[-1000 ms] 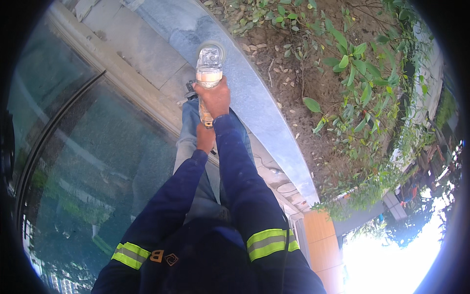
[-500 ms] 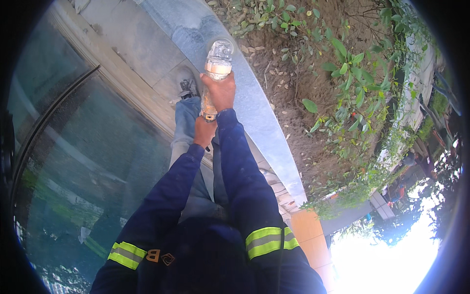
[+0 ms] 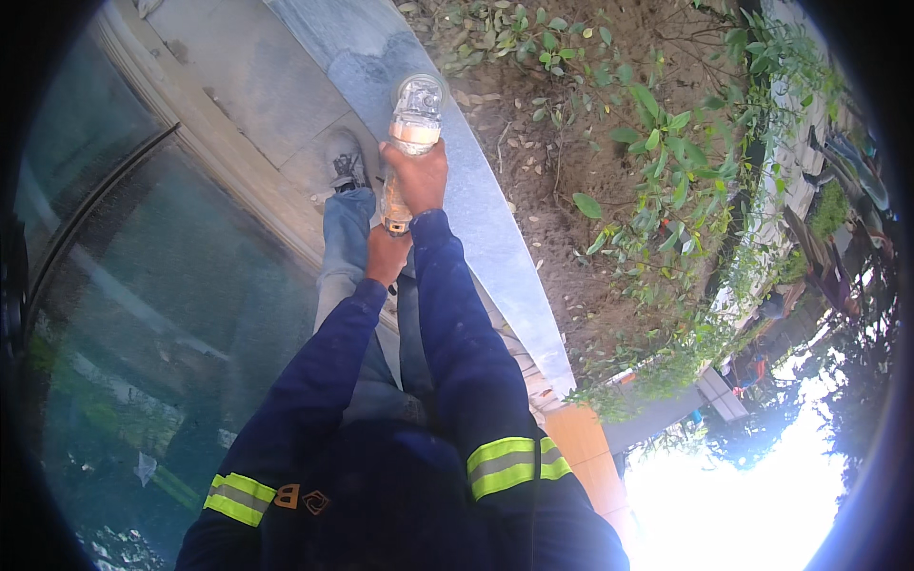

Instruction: The person uses an angle grinder to smooth a concrete curb edge. The person holds the tool with both hands and moves it along the curb surface, generating dust as the grinder abrades the concrete.

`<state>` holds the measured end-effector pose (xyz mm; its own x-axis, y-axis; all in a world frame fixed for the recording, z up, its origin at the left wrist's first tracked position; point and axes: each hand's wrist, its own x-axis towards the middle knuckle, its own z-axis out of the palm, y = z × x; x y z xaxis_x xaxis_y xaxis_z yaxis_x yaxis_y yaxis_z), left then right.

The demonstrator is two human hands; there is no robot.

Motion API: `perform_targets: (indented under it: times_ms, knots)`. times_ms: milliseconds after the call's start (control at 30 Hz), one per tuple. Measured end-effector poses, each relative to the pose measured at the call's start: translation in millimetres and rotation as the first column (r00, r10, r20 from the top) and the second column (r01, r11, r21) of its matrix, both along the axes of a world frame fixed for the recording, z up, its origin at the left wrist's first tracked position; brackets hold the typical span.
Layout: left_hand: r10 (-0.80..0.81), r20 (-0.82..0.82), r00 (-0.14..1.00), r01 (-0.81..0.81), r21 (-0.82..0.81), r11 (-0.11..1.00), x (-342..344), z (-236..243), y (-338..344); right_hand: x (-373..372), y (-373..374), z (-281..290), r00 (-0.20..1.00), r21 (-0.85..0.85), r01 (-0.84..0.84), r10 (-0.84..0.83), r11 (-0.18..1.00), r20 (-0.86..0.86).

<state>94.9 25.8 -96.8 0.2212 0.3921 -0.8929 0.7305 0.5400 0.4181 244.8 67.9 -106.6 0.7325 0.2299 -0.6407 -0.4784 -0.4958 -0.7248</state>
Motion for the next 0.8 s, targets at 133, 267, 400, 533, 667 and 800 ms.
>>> perform_targets:
  times_ms: [133, 267, 400, 533, 667, 800]
  knots:
    - [0.058, -0.044, 0.997, -0.060, -0.055, 0.997, -15, -12, -4, -11, 9, 0, 0.998, -0.004, -0.058, 0.058, 0.998, -0.012]
    - [0.025, 0.045, 0.999, -0.027, 0.032, 0.999, -38, -12, -27, -25, -6, 3, 0.999, -0.018, -0.041, 0.041, 0.999, -0.007]
    - [0.006, 0.063, 0.998, -0.011, 0.085, 0.996, -24, -8, -29, -15, -16, 11, 1.000, -0.083, 0.020, -0.020, 0.996, 0.004]
    - [-0.021, 0.035, 0.999, 0.022, -0.045, 0.999, 3, -1, -4, 6, -6, 4, 0.998, -0.061, 0.001, 0.003, 0.998, 0.060]
    - [0.002, -0.006, 1.000, -0.002, -0.023, 1.000, -3, -11, 0, 2, 11, 5, 0.998, 0.005, -0.046, 0.045, 0.999, 0.032]
    - [-0.023, 0.012, 1.000, 0.022, 0.048, 0.999, -17, -5, -12, -10, -2, 8, 0.999, -0.054, -0.045, 0.046, 0.997, 0.015]
